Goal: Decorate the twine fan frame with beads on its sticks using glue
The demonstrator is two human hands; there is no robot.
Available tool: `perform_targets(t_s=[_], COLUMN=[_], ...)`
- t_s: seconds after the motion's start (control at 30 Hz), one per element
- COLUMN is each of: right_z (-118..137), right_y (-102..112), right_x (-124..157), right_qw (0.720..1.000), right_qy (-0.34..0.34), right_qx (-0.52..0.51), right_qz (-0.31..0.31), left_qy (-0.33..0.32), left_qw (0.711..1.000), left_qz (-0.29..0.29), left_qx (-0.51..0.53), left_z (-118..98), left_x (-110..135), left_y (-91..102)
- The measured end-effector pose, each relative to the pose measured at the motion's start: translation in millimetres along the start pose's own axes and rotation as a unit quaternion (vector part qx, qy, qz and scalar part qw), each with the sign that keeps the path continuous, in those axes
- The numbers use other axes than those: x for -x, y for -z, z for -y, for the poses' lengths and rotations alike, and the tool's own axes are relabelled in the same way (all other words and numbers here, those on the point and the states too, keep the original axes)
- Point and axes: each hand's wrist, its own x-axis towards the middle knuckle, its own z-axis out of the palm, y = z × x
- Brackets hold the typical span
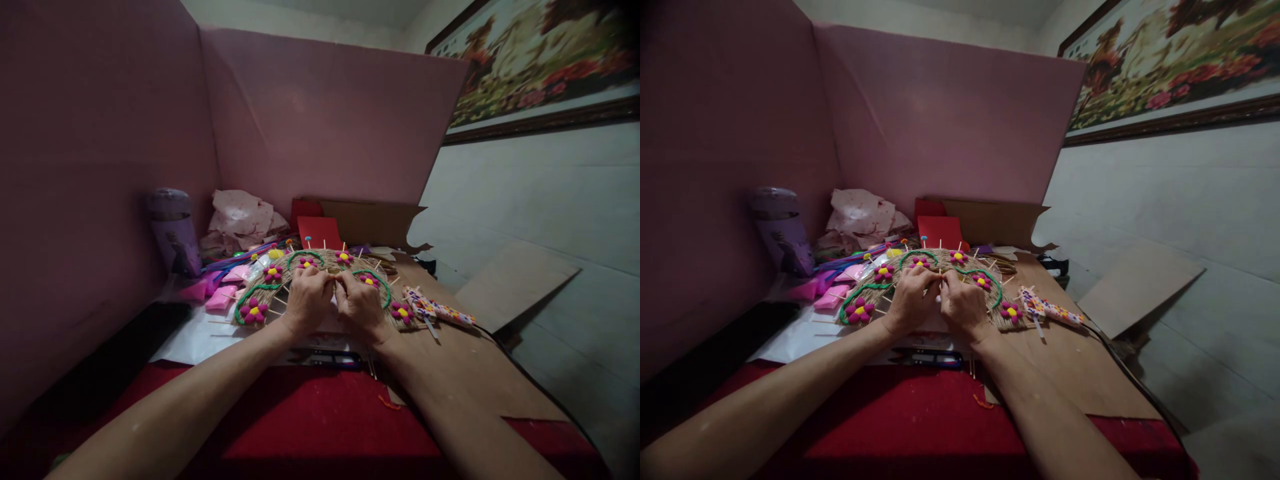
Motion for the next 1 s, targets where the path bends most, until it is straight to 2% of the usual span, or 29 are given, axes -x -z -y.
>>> perform_targets(t_s=[0.33, 0.6, 1.0], right_z=[-0.8, -0.5, -2.2], right_y=[-1.9, -1.9, -3.2], right_x=[0.1, -0.4, 0.5], right_qw=[1.0, 1.0, 1.0], right_qy=[-0.009, -0.014, 0.002], right_qx=[0.017, -0.01, 0.002], right_qz=[-0.004, -0.004, -0.011], left_qy=[-0.105, -0.096, -0.111], left_qw=[0.991, 0.991, 0.991], left_qz=[-0.009, -0.012, -0.013], left_qx=[-0.085, -0.09, -0.075], left_z=[7.5, 4.8, 8.0], left_x=[0.7, 0.9, 0.3], left_y=[-0.7, -1.0, -0.6])
